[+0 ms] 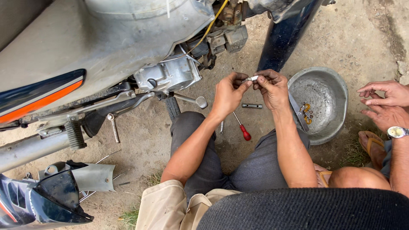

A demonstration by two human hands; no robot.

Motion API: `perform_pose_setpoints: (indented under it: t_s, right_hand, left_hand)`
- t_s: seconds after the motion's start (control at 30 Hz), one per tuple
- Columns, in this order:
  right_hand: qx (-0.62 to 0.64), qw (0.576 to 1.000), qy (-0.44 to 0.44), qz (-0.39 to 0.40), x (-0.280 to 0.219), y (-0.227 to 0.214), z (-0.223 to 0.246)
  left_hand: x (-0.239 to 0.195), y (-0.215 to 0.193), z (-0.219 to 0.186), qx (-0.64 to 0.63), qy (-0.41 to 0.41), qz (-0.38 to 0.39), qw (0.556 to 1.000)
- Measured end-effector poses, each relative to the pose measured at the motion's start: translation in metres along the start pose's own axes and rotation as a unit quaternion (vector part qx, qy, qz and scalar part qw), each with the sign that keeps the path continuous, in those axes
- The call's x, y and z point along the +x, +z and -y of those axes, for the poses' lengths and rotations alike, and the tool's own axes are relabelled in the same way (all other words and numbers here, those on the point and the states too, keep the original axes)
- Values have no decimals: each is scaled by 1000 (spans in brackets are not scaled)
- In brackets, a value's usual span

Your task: The person is repairing a motorcycle engine while sitting on the ground. They use a wrench to loosen a bolt, remove a spark plug, and then use a screwdriver to adjust a component inside the engine. The person also handles a small spring and a spark plug cap.

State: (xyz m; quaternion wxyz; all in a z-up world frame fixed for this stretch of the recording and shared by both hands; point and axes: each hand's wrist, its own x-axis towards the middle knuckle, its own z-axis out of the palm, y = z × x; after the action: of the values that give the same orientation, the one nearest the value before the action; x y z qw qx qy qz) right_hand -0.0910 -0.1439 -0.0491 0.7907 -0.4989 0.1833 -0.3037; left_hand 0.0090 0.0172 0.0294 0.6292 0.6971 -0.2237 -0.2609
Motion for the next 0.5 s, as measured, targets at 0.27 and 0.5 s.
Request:
perform_pose_setpoints:
  t_s: [0.27,0.5]
  right_hand:
    - [-35,998,32,-48,-6,-3,-9]
    - [-158,981,62,-93,45,-8,-69]
  left_hand:
    - [-3,1,22,85,121,-6,989]
    - [-41,-4,-17,186,215,42,958]
